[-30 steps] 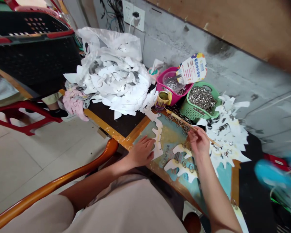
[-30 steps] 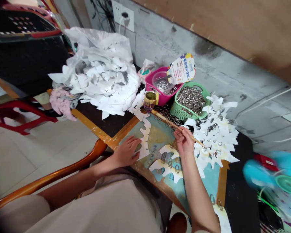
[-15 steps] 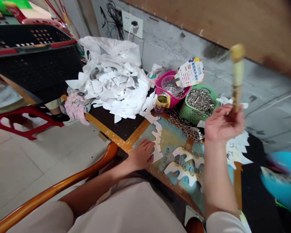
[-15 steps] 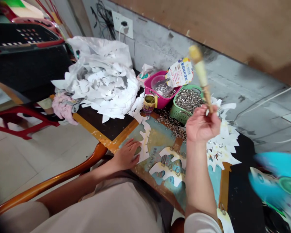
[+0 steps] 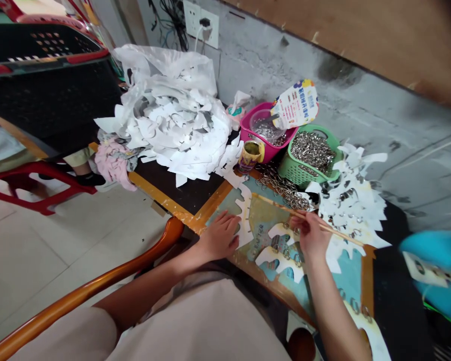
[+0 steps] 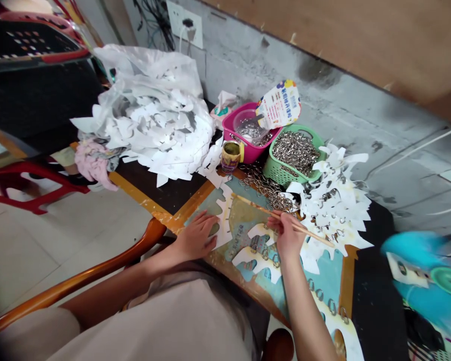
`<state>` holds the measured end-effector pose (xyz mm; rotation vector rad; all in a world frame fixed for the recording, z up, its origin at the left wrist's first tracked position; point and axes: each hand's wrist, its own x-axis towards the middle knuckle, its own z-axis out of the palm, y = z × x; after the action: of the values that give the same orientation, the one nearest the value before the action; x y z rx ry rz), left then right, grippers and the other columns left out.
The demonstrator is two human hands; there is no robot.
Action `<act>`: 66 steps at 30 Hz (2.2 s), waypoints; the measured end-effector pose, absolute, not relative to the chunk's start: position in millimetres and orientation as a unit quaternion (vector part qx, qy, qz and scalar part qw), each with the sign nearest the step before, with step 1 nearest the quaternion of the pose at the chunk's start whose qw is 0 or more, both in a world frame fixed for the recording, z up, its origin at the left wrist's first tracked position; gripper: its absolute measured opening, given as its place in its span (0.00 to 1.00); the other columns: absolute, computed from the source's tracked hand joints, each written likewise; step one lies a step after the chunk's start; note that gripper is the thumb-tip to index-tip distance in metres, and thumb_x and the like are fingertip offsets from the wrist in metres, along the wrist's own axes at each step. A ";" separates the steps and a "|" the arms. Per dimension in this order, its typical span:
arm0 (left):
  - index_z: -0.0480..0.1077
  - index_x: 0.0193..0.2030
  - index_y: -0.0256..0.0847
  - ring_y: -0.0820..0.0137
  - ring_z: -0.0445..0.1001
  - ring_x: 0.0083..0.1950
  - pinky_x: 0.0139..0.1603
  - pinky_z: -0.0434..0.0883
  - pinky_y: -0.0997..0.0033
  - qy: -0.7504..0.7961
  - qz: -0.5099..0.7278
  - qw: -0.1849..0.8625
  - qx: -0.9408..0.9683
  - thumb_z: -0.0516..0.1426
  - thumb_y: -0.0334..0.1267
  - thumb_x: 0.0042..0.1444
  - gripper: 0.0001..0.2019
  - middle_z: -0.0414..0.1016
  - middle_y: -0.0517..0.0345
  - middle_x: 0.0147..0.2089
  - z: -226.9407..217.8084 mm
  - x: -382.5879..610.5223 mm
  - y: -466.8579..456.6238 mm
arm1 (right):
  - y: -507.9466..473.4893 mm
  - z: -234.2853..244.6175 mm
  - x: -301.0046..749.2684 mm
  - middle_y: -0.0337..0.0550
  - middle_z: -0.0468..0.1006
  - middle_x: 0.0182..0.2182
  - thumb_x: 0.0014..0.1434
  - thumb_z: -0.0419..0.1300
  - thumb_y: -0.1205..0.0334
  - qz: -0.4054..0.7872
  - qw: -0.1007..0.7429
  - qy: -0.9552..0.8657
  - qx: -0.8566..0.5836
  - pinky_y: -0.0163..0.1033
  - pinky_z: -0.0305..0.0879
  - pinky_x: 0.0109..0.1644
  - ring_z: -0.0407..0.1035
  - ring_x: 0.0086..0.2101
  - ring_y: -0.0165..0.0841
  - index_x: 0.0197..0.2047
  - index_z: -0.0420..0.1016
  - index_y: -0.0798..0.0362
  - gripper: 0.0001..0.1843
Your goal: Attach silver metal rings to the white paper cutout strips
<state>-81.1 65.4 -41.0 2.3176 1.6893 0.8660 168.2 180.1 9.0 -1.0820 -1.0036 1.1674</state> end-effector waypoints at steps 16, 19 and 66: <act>0.60 0.58 0.37 0.58 0.74 0.58 0.71 0.59 0.47 0.563 0.281 0.075 0.773 0.54 0.34 0.56 0.22 0.76 0.43 0.54 -38.8 -81.7 65.9 | 84.1 -4.9 157.4 0.52 0.82 0.41 0.60 0.58 0.73 0.100 0.372 -0.873 -0.299 0.40 0.78 0.45 0.78 0.39 0.37 0.53 0.77 0.54 0.19; 0.60 0.58 0.37 0.58 0.75 0.57 0.70 0.59 0.46 0.566 0.276 0.076 0.773 0.54 0.34 0.56 0.22 0.76 0.44 0.53 -37.9 -81.7 66.0 | 68.9 -8.2 155.8 0.54 0.80 0.42 0.59 0.57 0.74 0.062 0.322 -0.904 -0.275 0.44 0.78 0.46 0.77 0.42 0.41 0.59 0.74 0.53 0.24; 0.57 0.60 0.39 0.57 0.75 0.56 0.71 0.57 0.45 0.571 0.271 0.086 0.770 0.54 0.35 0.56 0.25 0.76 0.45 0.54 -37.7 -80.8 65.6 | 192.0 50.7 190.4 0.44 0.77 0.42 0.49 0.49 0.19 0.555 0.461 -0.562 -0.406 0.31 0.66 0.18 0.73 0.30 0.32 0.42 0.77 0.50 0.42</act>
<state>-80.8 65.6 -37.7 2.2956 1.7005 0.8066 190.4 192.0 50.7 -0.9980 -1.3829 1.3651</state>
